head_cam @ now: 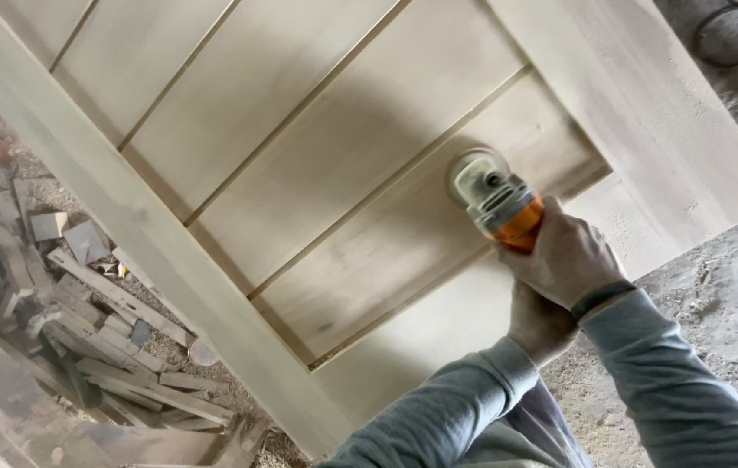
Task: The person sands the surface and recessed panels of a large wooden door using a handheld power sander.
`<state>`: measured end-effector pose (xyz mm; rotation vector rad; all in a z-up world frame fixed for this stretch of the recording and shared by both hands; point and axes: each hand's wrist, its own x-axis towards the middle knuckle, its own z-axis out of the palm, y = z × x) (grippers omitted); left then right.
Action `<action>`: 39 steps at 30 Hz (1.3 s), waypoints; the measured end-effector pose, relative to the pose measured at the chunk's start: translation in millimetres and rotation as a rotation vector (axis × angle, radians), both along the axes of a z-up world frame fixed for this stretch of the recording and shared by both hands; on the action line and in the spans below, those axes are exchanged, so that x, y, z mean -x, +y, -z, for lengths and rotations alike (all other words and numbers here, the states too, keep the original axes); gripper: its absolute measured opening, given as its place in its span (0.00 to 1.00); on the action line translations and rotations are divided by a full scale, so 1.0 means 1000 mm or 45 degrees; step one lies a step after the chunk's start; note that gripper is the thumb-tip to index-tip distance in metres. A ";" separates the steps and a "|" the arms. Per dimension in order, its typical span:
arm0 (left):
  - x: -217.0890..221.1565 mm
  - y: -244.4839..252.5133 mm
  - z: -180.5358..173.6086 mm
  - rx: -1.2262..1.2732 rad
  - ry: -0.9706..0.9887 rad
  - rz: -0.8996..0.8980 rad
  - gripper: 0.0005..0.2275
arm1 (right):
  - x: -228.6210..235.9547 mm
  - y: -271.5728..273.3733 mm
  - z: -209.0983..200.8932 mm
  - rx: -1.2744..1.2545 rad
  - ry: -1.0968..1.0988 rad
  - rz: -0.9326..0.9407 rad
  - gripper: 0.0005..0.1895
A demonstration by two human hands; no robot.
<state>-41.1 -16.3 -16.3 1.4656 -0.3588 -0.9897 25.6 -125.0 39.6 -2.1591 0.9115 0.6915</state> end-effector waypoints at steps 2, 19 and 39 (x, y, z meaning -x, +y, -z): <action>-0.009 -0.009 -0.003 -0.108 -0.248 0.138 0.23 | 0.005 -0.008 0.001 0.007 -0.101 0.085 0.38; -0.077 -0.014 -0.024 -0.168 0.012 0.280 0.54 | -0.001 -0.027 0.007 0.135 -0.204 0.343 0.34; -0.036 0.104 -0.014 0.523 1.144 -0.585 0.40 | -0.030 0.100 0.005 -0.051 -0.055 -0.165 0.38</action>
